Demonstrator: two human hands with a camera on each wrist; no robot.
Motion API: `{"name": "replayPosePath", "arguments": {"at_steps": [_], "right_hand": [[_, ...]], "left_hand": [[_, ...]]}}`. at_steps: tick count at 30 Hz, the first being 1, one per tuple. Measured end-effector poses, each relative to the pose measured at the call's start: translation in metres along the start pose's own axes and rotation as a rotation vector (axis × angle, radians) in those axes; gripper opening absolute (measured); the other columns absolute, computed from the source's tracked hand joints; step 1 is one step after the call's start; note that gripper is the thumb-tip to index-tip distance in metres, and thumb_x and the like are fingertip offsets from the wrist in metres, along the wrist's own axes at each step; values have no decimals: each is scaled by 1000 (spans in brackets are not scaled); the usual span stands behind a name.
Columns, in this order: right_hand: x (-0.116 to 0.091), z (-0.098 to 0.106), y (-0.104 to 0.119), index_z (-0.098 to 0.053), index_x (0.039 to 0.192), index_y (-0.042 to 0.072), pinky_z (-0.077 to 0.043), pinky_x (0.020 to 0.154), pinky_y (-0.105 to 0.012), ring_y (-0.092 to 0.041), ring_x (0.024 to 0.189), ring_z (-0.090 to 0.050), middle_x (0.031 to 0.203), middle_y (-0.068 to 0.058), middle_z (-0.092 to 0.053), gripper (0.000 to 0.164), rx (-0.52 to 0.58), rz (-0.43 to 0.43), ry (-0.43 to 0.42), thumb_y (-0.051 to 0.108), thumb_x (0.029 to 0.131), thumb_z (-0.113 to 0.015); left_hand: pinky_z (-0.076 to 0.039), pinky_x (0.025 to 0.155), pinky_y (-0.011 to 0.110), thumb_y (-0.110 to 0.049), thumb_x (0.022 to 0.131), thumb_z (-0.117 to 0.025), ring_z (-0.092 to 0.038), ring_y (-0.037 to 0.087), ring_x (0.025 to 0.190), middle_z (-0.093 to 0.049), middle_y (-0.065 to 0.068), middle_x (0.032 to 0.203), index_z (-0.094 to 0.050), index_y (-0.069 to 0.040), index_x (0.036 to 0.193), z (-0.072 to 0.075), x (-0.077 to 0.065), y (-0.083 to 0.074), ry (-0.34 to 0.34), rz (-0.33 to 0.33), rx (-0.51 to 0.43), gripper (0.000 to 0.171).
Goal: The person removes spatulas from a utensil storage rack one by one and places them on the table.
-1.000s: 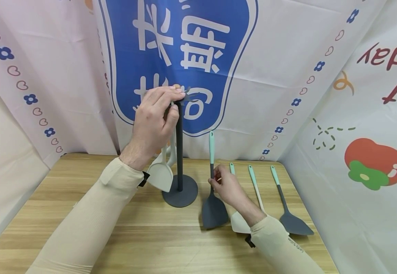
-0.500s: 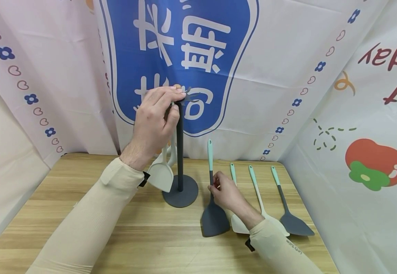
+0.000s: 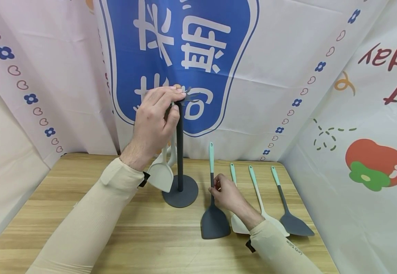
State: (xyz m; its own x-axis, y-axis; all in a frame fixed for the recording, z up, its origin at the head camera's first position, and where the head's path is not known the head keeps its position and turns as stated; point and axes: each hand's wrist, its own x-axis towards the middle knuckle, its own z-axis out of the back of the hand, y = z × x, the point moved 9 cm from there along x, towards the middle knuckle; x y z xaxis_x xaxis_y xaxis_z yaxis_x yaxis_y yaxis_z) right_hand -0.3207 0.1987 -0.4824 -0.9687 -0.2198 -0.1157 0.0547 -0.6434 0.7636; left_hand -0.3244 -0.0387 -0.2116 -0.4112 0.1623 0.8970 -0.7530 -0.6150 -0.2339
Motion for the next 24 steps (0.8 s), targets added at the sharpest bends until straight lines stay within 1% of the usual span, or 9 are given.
{"name": "replayPosePath", "arguments": {"at_steps": [9,17,24], "right_hand": [[1,1,-3,-62,121,-1,-76,80,-48,-31,87,-83,109,-18,-76,13,1,-28,0,6,115,-72],[6,3,-12,-63,119,-2,-77,80,-44,-23,84,-82,107,-18,-76,12,-6,-31,6,6,115,-72],[8,3,-15,-65,117,-2,-76,80,-45,-25,83,-82,104,-17,-77,11,-30,-28,13,6,115,-73]], "left_hand": [[-51,138,39,-19,114,-48,-70,33,151,-82,13,148,-83,-6,139,0,0,-1,0,-2,-5,45],[-51,138,40,-18,114,-48,-70,33,151,-82,12,148,-83,-6,139,0,0,0,-2,-2,-8,45],[-51,138,40,-18,114,-49,-70,33,151,-82,12,149,-83,-6,139,0,0,0,-3,2,-14,44]]}}
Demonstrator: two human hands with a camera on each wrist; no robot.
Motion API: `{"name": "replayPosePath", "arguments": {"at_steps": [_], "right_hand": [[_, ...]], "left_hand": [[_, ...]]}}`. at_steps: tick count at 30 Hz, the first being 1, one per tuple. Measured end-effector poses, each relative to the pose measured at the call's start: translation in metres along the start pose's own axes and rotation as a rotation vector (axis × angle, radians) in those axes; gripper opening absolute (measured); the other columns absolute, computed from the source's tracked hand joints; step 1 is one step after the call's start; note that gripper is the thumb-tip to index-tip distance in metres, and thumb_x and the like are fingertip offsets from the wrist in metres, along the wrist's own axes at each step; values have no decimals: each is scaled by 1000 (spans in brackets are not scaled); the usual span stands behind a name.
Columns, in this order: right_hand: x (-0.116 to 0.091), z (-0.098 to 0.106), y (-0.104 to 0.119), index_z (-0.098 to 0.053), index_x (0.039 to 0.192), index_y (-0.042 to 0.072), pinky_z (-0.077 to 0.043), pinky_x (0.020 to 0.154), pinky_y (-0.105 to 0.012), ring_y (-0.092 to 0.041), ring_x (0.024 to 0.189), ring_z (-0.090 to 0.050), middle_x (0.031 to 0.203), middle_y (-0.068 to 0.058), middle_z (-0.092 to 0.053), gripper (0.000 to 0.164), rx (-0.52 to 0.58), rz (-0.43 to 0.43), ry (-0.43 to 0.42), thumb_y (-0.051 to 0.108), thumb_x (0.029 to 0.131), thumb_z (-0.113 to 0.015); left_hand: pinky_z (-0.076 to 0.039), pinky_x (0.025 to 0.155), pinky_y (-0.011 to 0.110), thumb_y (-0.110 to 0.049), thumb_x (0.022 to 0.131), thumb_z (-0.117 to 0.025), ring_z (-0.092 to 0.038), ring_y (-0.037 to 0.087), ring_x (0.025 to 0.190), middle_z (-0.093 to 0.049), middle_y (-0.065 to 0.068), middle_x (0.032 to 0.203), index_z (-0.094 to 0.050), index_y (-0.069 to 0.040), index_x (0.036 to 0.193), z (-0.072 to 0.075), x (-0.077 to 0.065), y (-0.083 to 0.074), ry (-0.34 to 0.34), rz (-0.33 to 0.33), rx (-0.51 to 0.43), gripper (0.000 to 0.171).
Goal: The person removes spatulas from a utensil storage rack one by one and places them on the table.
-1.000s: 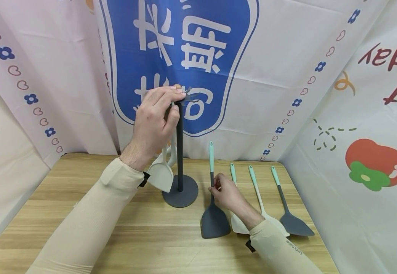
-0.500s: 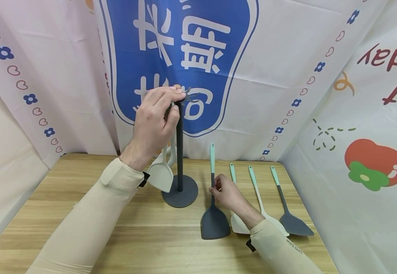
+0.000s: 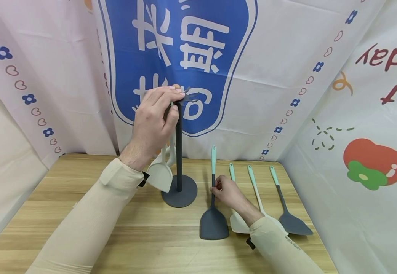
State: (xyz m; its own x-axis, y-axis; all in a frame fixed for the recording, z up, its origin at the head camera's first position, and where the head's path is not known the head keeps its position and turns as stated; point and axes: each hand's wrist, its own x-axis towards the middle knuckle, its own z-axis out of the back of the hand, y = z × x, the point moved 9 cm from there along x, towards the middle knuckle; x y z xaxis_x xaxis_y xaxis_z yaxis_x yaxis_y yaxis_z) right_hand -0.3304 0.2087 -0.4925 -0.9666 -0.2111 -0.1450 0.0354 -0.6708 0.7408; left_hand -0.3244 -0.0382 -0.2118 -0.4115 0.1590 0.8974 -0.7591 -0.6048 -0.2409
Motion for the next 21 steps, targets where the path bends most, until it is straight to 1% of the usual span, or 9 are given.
{"name": "replayPosePath", "arguments": {"at_steps": [7,12,17,21], "right_hand": [[4,-1,0,-66,117,-2,-76,80,-44,-28,85,-83,102,-16,-77,10,-24,-10,18,5,115,-72],[9,-5,-3,-66,118,-2,-72,75,-38,-27,85,-81,101,-16,-77,11,-56,-28,43,7,116,-71],[12,-7,-5,-67,116,-2,-64,68,-28,-28,83,-80,98,-13,-76,10,-82,-28,54,8,116,-71],[12,-9,-6,-67,115,-2,-64,68,-29,-29,83,-80,96,-13,-74,11,-79,-32,67,8,116,-71]], "left_hand": [[-51,138,40,-18,114,-48,-69,33,151,-81,12,149,-83,-6,140,0,0,0,1,2,2,44],[-51,138,40,-19,114,-49,-69,33,151,-81,13,149,-83,-6,139,1,-1,1,2,6,3,44],[-51,138,40,-19,114,-48,-69,33,152,-81,13,149,-82,-6,140,0,-1,1,5,7,-1,45],[-51,138,41,-19,114,-48,-69,33,152,-81,13,150,-82,-6,140,0,-1,1,5,6,-4,45]]}}
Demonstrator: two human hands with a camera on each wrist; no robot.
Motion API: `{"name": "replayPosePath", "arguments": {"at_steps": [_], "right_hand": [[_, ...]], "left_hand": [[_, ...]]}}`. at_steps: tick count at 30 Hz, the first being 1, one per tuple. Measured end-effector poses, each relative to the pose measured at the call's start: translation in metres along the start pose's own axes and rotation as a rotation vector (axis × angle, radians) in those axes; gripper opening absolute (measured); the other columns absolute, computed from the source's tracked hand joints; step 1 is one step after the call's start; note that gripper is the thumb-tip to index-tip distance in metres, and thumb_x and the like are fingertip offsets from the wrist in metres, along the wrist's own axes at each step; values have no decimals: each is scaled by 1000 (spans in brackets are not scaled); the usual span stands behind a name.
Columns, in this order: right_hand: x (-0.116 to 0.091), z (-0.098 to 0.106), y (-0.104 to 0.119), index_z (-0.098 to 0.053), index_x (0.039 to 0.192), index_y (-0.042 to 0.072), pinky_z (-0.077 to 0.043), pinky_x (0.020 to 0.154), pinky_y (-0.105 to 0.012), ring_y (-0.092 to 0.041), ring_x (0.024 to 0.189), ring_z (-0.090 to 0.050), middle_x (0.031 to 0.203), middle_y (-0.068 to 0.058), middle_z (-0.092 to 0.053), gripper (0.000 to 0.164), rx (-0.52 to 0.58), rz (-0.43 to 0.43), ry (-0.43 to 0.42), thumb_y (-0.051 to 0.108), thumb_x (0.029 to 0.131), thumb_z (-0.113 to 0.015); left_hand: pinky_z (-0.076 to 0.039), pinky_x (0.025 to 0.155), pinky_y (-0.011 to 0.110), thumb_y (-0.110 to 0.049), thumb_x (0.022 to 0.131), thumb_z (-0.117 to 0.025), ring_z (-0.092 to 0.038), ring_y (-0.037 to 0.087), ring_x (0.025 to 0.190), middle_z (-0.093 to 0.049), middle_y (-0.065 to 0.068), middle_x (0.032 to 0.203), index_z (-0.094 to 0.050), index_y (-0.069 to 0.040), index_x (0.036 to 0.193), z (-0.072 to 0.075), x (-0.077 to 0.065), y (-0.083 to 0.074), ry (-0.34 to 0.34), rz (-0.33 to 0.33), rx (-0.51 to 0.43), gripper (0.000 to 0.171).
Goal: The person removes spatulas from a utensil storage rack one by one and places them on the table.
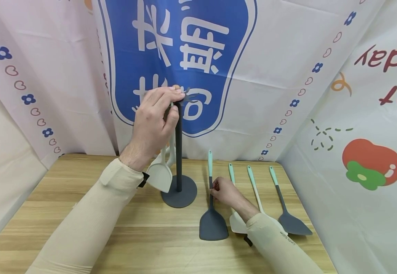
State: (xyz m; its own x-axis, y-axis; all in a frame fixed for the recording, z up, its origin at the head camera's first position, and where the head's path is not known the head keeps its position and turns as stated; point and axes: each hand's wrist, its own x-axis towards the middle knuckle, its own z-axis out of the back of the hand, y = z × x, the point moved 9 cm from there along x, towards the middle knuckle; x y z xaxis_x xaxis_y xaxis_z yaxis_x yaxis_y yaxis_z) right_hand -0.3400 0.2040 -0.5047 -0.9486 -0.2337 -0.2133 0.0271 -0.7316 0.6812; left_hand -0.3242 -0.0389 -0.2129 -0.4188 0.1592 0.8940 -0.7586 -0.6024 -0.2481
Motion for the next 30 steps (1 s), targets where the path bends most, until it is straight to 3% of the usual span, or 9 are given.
{"name": "replayPosePath", "arguments": {"at_steps": [16,30], "right_hand": [[3,-5,-3,-67,114,-3,-73,77,-39,-25,83,-79,97,-13,-73,10,22,-36,34,7,116,-71],[5,-8,-7,-70,121,-10,-75,79,-37,-26,87,-82,108,-21,-78,14,55,-42,100,2,115,-70]], "left_hand": [[-51,138,40,-18,114,-48,-69,33,152,-81,13,150,-82,-6,140,0,0,-1,3,1,-2,45],[-51,138,41,-18,113,-49,-68,34,152,-80,13,150,-82,-6,141,0,0,0,3,6,-3,44]]}}
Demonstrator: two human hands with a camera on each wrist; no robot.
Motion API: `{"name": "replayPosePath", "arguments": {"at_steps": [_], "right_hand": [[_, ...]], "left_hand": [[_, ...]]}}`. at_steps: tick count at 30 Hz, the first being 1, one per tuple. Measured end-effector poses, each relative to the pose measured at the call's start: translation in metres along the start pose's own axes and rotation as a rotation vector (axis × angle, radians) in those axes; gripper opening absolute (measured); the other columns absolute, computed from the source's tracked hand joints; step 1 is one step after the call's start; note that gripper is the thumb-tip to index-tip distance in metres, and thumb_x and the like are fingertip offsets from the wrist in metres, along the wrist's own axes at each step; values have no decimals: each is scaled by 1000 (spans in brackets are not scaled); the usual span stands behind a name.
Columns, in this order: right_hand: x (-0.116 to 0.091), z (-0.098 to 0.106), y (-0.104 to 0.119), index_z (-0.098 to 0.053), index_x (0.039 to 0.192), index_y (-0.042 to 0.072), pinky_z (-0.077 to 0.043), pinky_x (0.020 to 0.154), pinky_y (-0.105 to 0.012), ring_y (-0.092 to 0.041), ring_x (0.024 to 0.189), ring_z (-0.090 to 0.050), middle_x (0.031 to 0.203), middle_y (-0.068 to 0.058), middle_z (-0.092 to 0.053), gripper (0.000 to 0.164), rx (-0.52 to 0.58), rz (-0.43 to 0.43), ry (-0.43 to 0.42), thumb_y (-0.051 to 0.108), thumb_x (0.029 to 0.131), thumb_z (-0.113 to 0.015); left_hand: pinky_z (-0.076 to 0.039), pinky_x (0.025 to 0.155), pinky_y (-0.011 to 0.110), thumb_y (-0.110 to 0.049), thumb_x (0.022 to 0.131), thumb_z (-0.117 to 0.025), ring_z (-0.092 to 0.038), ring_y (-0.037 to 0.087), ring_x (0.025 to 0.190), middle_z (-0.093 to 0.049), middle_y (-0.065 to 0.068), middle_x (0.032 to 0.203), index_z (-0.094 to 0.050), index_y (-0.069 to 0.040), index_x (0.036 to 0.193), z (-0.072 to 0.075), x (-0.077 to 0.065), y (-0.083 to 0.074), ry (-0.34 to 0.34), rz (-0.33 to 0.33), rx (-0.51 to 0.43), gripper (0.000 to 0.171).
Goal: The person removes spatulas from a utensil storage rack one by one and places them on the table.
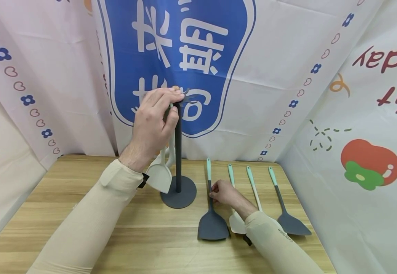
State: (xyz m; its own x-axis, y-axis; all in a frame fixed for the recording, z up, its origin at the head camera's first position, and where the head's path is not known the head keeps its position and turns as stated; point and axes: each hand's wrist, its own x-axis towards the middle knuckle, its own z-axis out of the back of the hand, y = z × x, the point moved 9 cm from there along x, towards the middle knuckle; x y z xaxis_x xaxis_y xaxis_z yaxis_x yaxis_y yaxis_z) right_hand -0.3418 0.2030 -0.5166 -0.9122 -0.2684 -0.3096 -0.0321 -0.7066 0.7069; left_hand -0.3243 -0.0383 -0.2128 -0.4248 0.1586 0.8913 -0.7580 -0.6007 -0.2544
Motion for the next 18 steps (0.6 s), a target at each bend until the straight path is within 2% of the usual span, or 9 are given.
{"name": "replayPosePath", "arguments": {"at_steps": [6,10,15,18], "right_hand": [[-3,1,4,-70,126,-12,-75,80,-40,-28,87,-83,108,-22,-80,20,-44,13,-18,4,115,-70],[-7,5,10,-70,129,-11,-71,76,-38,-26,85,-81,106,-20,-80,22,-74,33,-33,6,115,-69],[-12,11,20,-70,135,-8,-66,76,-34,-26,89,-79,113,-19,-80,28,-86,67,-67,12,116,-68],[-15,15,26,-69,136,-7,-70,81,-37,-30,95,-82,119,-21,-79,28,-55,77,-95,14,117,-69]], "left_hand": [[-51,138,42,-19,114,-49,-68,34,152,-80,13,150,-82,-6,141,0,0,0,3,-1,4,45],[-51,137,42,-19,114,-49,-68,34,152,-80,13,150,-82,-6,141,0,0,0,2,-3,2,44],[-52,137,42,-18,114,-49,-68,34,152,-80,14,151,-82,-6,141,0,-1,1,2,-1,3,45],[-52,137,41,-18,114,-48,-68,34,152,-80,14,151,-81,-6,142,-1,-1,1,4,2,4,45]]}}
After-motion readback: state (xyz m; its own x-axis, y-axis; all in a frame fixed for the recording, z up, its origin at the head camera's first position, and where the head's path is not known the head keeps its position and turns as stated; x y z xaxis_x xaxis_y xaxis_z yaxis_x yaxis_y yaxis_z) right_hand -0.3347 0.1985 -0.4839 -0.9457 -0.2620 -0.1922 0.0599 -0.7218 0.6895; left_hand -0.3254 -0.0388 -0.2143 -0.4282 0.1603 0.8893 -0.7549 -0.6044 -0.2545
